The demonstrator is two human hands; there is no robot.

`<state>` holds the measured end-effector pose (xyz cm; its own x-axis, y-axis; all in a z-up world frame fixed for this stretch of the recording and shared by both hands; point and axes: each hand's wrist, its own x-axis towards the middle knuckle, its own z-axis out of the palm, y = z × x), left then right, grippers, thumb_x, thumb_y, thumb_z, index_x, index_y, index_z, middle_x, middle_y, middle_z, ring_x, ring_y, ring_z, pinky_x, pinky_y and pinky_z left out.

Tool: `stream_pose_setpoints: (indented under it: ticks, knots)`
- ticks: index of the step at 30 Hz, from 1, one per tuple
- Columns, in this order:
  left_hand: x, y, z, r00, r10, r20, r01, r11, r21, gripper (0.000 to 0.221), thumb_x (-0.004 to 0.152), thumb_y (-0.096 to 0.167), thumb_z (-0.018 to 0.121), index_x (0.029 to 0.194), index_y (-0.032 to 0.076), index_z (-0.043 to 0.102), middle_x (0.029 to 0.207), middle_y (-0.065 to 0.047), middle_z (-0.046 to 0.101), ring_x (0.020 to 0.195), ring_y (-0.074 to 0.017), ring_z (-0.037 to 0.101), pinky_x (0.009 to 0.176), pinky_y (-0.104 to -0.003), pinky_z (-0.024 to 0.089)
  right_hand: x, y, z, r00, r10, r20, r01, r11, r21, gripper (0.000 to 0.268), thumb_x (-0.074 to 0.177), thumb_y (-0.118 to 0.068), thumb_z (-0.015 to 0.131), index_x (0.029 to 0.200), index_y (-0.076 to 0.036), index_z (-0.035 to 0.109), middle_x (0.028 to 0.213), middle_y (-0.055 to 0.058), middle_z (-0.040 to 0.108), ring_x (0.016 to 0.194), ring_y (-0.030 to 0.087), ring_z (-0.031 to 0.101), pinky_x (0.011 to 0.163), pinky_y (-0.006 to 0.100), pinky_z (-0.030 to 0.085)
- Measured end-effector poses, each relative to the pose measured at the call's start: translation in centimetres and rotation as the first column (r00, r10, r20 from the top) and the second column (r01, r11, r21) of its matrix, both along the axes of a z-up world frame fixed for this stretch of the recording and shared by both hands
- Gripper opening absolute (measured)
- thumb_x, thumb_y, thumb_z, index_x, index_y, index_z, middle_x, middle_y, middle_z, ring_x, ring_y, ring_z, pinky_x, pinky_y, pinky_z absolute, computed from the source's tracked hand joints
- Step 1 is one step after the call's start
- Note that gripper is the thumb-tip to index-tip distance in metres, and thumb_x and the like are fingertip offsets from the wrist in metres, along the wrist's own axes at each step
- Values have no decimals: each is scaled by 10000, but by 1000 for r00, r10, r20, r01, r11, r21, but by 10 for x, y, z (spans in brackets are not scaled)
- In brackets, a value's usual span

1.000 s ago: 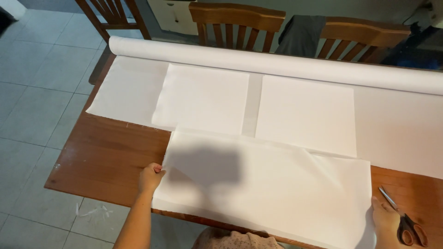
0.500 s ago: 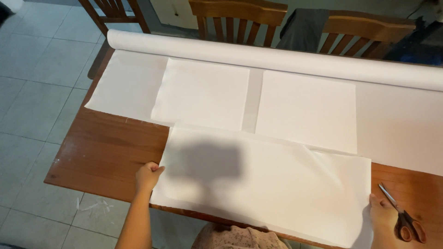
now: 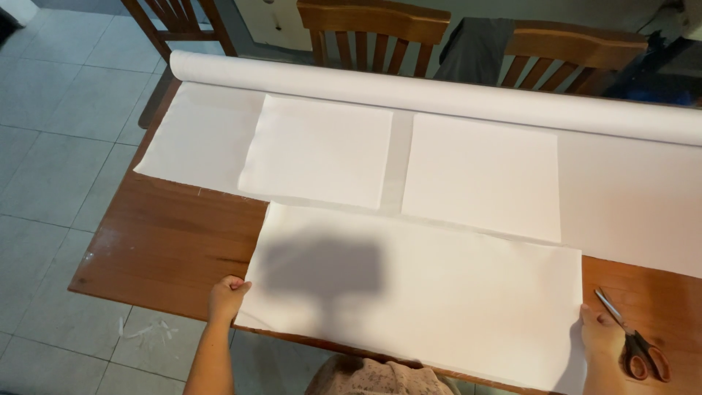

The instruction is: Cutting rectangular sheets of white fabric from a large roll using scissors on a wooden table.

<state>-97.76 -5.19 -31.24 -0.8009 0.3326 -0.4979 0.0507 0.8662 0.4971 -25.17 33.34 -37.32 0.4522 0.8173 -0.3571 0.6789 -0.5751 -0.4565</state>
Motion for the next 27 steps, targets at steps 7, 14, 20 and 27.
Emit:
stream_pose_setpoints:
  ticks: [7,14,20,27]
  knots:
    - [12,-3,28,977,73,201,-53,993,-101,370,904,414,751,1050,77,708,875,-68,673,717,-219,650,570,-312,475,3,-2,-4,1000,-2,-8,3,1000,4,498,1079,-488,652,807,-71,669,814,171,670,741,380,603,681,477,455]
    - [9,-2,31,981,-119,150,160,943,-293,523,811,466,826,697,176,406,636,11,436,584,-162,452,584,-301,302,-7,-5,8,1000,-9,-15,8,1000,-1,578,1113,-459,630,710,-72,483,711,161,564,662,360,530,596,491,412]
    - [-13,62,22,931,-314,-187,292,946,-139,459,877,535,673,709,119,578,821,-25,596,827,-231,590,700,-386,435,-6,-4,5,1000,4,-25,-4,1000,18,560,1096,-464,651,749,-28,588,790,181,648,752,380,596,683,486,466]
    - [-47,146,2,984,-123,-130,133,988,72,500,904,572,620,1157,158,740,1224,-85,618,1172,-259,601,965,-434,503,-2,-1,-1,994,64,90,-65,998,1,554,1057,-478,588,814,13,673,886,268,723,837,459,655,766,505,481]
